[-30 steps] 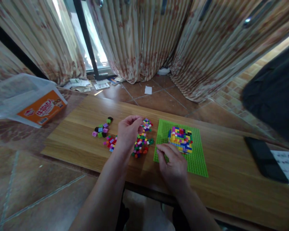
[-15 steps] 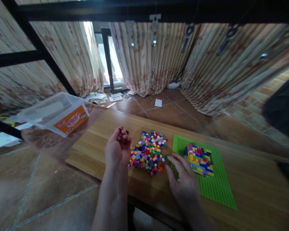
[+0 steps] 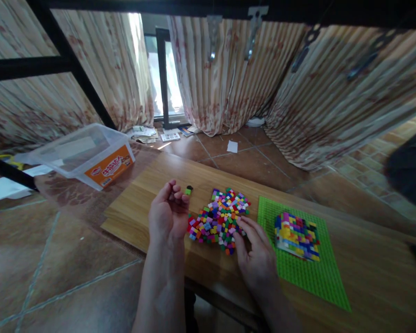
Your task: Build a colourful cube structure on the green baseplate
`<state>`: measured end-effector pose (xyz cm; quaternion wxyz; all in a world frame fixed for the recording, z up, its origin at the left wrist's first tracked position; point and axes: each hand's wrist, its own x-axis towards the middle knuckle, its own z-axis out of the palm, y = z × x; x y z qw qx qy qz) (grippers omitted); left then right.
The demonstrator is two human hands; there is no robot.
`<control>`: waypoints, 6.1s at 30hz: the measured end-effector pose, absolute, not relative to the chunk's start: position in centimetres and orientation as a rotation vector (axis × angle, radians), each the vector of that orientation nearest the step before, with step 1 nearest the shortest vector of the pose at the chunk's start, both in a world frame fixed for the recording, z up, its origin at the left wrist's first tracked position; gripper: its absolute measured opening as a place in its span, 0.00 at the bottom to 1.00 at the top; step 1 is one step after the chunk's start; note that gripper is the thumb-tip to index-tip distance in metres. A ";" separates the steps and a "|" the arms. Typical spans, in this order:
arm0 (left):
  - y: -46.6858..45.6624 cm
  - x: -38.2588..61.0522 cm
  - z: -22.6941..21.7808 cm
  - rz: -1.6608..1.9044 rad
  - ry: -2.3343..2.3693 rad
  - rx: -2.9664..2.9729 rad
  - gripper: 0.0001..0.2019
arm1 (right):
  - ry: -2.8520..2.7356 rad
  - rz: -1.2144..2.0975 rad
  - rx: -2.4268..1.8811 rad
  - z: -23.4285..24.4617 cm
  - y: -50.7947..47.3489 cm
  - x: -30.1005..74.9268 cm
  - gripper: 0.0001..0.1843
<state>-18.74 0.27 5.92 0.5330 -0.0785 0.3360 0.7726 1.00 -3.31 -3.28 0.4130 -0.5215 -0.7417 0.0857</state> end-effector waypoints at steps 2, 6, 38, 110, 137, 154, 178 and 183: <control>0.2 -19.1 6.0 1.848 0.793 -0.209 0.10 | -1.862 0.214 -1.301 -2.8 -2.9 0.6 0.14; 0.2 -19.7 6.1 1.840 0.760 -0.248 0.11 | -1.873 0.203 -1.380 -1.6 -1.0 -1.2 0.13; 0.9 -13.6 6.2 1.509 0.826 -0.024 0.11 | -0.935 0.507 -1.423 2.9 -2.8 9.9 0.14; 0.3 -4.3 2.8 1.059 1.159 0.708 0.06 | -1.121 0.416 -1.698 1.5 -3.9 12.3 0.14; 0.1 -3.0 0.7 0.834 1.306 1.406 0.10 | -1.569 0.175 -1.606 0.3 -4.1 10.0 0.06; 0.2 -2.6 0.4 0.901 1.314 1.401 0.09 | -1.602 0.153 -1.633 0.1 -4.2 10.1 0.09; 0.1 -2.1 -0.1 0.969 1.320 1.243 0.08 | -1.622 0.248 -1.616 -0.2 -4.0 10.5 0.10; 0.3 -3.6 1.5 1.117 1.255 1.021 0.09 | -1.387 0.076 -1.493 0.3 -4.3 11.0 0.09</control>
